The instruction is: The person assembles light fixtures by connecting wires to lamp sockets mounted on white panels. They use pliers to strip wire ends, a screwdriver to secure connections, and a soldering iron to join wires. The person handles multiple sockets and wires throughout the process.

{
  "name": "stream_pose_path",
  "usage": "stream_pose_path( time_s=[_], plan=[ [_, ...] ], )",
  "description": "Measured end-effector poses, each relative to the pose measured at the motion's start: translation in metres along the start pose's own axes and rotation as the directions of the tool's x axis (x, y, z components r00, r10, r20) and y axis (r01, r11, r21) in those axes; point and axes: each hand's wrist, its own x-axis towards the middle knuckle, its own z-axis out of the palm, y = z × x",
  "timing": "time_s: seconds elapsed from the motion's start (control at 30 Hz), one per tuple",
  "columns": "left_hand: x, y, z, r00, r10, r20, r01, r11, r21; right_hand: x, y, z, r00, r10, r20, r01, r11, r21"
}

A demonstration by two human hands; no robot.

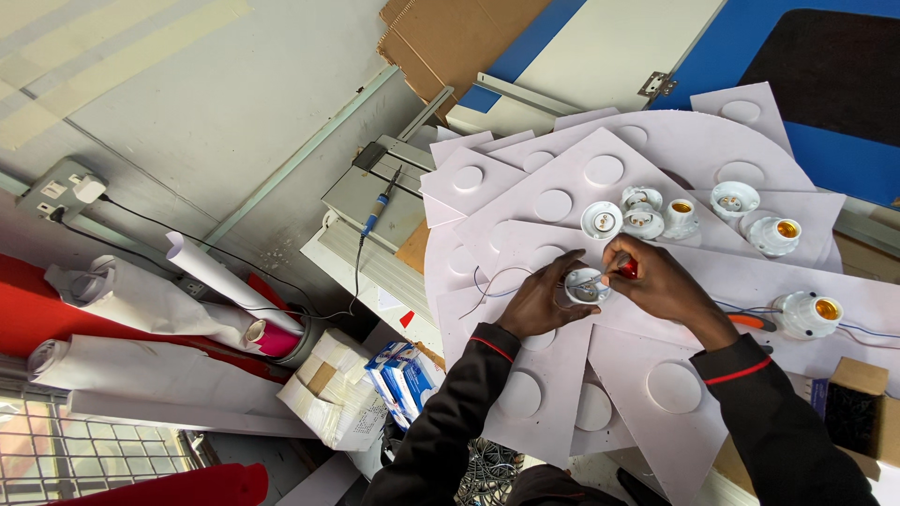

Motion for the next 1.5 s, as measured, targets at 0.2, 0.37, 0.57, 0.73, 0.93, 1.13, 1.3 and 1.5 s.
stream_pose_path(
  time_s=[0.2, 0.37, 0.57, 0.73, 0.93, 1.13, 1.3, 1.5],
  plan=[
    [0.0, -0.01, 0.004, 0.998, 0.014, -0.061, -0.012, 1.0, 0.028, -0.007, -0.034, -0.011, 0.973, 0.17, 0.157, -0.086, 0.896, -0.435],
    [0.001, -0.004, -0.001, 0.998, 0.034, -0.044, -0.033, 0.999, 0.042, 0.002, -0.025, -0.002, 0.963, 0.118, 0.243, 0.04, 0.828, -0.56],
    [0.003, 0.004, -0.001, 0.998, 0.056, -0.038, -0.053, 0.995, 0.087, 0.011, 0.007, 0.009, 0.94, -0.048, 0.339, 0.276, 0.689, -0.67],
    [0.0, -0.001, 0.007, 0.995, 0.07, -0.077, -0.061, 0.992, 0.108, 0.014, 0.019, 0.016, 0.925, -0.143, 0.351, 0.363, 0.6, -0.712],
    [-0.003, -0.007, 0.017, 0.98, 0.123, -0.155, -0.101, 0.985, 0.143, 0.014, 0.006, 0.013, 0.923, -0.091, 0.374, 0.342, 0.64, -0.689],
    [-0.003, -0.011, 0.023, 0.972, 0.124, -0.202, -0.092, 0.983, 0.16, 0.019, -0.001, 0.017, 0.922, -0.044, 0.385, 0.327, 0.62, -0.713],
    [-0.006, -0.019, 0.033, 0.967, 0.098, -0.233, -0.062, 0.985, 0.159, 0.022, 0.001, 0.022, 0.933, -0.019, 0.359, 0.293, 0.619, -0.728],
    [-0.006, -0.002, 0.033, 0.962, 0.091, -0.259, -0.041, 0.98, 0.193, 0.016, -0.019, 0.018, 0.955, 0.021, 0.297, 0.211, 0.656, -0.724]
  ],
)
